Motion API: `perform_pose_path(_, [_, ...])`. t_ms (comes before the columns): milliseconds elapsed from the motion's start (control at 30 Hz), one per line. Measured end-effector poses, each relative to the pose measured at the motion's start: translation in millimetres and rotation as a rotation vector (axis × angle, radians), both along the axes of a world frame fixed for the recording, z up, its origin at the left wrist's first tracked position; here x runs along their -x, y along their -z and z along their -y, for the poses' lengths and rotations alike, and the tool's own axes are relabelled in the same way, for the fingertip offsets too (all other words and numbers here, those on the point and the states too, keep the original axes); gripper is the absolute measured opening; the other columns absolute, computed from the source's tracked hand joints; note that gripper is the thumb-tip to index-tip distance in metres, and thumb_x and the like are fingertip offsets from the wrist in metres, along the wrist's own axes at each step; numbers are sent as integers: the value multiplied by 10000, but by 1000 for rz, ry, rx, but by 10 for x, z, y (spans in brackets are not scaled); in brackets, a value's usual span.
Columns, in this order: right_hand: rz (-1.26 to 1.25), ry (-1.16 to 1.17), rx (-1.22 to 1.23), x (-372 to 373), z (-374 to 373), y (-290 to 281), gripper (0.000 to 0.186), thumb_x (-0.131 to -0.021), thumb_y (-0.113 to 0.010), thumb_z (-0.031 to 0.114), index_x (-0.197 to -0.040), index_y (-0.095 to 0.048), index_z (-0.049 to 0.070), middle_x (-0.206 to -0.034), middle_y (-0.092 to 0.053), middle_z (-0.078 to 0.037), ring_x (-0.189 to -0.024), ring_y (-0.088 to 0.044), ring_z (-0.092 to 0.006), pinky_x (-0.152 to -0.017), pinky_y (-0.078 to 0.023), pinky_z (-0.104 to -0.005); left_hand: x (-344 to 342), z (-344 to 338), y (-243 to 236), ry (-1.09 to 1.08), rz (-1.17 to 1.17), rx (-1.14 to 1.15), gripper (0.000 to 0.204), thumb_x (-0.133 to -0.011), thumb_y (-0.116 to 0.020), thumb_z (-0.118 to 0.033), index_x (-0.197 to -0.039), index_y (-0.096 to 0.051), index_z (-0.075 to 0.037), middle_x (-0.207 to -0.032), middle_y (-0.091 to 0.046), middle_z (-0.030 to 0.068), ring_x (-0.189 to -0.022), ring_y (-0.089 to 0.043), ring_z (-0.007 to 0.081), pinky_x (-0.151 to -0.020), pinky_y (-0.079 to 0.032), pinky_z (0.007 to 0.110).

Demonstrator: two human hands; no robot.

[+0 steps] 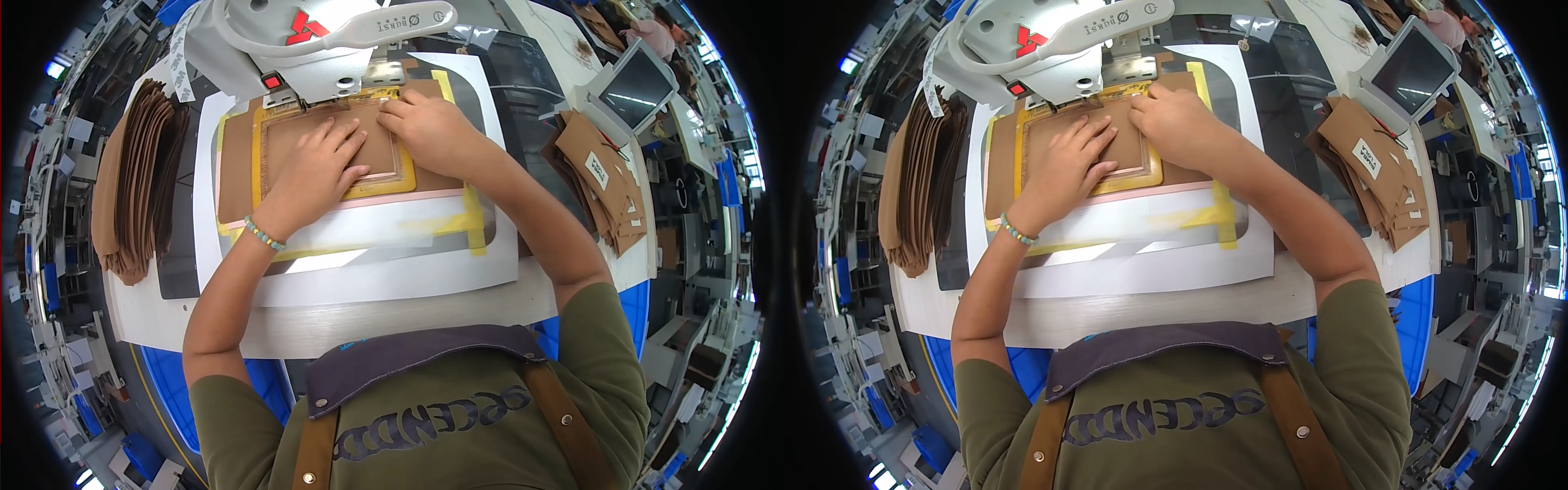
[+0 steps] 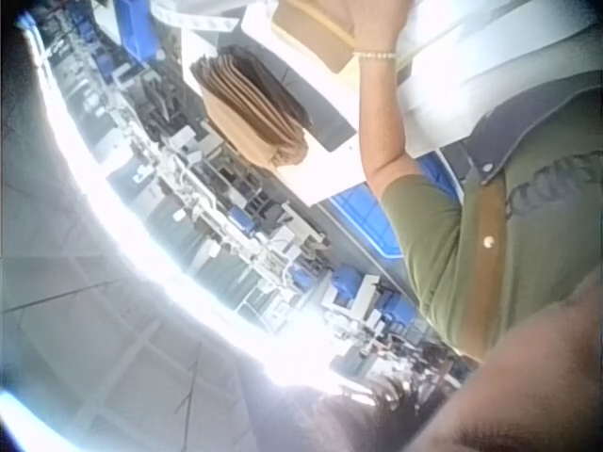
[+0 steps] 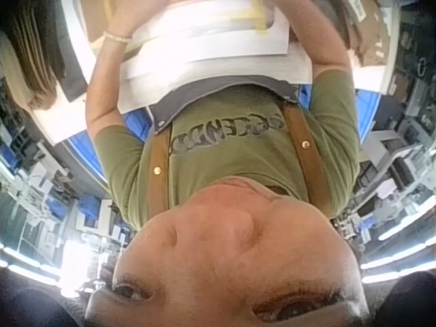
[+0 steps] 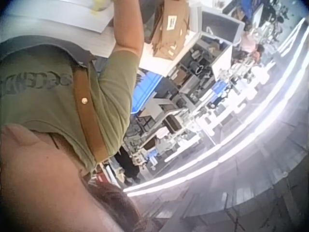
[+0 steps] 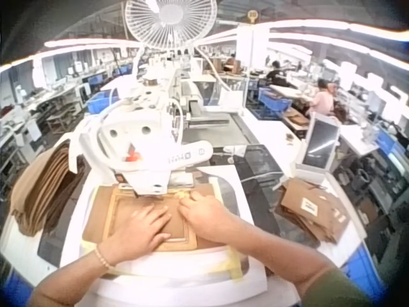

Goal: The recorder is preparing and processing leather components using an industrial sewing machine.

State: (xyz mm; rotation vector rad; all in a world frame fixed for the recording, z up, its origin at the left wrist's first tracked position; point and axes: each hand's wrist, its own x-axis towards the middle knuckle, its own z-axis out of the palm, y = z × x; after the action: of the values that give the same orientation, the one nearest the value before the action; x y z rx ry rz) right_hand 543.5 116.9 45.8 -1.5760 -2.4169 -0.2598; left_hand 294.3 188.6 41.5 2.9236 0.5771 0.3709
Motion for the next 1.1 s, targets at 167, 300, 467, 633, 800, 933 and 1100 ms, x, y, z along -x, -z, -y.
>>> perform_pose_path(167, [0, -24, 7, 138, -77, 12, 372, -854, -693, 76, -1217, -745, 15, -1293, -723, -76, -1137, -660, -249, -906, -586, -345, 40, -5, -37, -14, -1, -18, 490, -1036, -671, -283, -1448, -615, -24, -1556, -554, 155, -1432, -499, 405, -1184, -411, 491])
perform_pose_path(300, [-107, -106, -55, 129, -82, 62, 385, -878, -667, 48, -1256, -736, 17, -1379, -694, -82, -1187, -652, -278, -993, -564, -369, 94, -66, 15, 4, 33, -17, 477, -1039, -665, -267, -1439, -617, -10, -1540, -565, 163, -1409, -520, 394, -1170, -430, 472])
perform_pose_path(467, [-241, -64, 42, 5, 160, -73, 393, -907, -610, 26, -1286, -717, 23, -1437, -665, -91, -1256, -629, -294, -1038, -551, -406, 174, -156, 53, -1, 97, 30, 446, -1045, -652, -237, -1426, -626, -6, -1504, -600, 149, -1388, -545, 356, -1163, -449, 447])
perform_pose_path(633, [-263, -14, 116, -174, 361, -175, 384, -938, -588, 38, -1303, -704, 26, -1458, -651, -108, -1284, -622, -309, -1096, -526, -426, 263, -230, 23, -26, 91, 83, 409, -1053, -634, -211, -1418, -642, -27, -1504, -608, 132, -1400, -539, 349, -1179, -438, 444])
perform_pose_path(800, [-301, -87, 290, -113, 412, -280, 408, -958, -594, 32, -1358, -670, 36, -1458, -638, -114, -1280, -602, -312, -1090, -505, -419, 548, -303, -72, 23, 162, 121, 356, -1045, -622, -134, -1379, -675, -22, -1471, -648, 118, -1417, -553, 338, -1195, -439, 454])
perform_pose_path(933, [-353, -131, 330, 172, 349, -219, 421, -957, -599, 40, -1373, -665, 43, -1409, -661, -113, -1248, -612, -307, -1068, -511, -416, 680, -233, -85, 84, 149, 267, 347, -1036, -648, -156, -1357, -702, -34, -1514, -629, 103, -1496, -491, 322, -1224, -420, 455])
perform_pose_path(1100, [-294, -218, 225, 392, 229, -86, 445, -917, -624, 22, -1358, -679, 37, -1304, -699, -137, -1221, -627, -306, -1051, -525, -421, 682, -149, 21, 152, 93, 285, 475, -997, -718, -239, -1450, -664, -106, -1632, -521, 85, -1572, -382, 338, -1279, -335, 489])
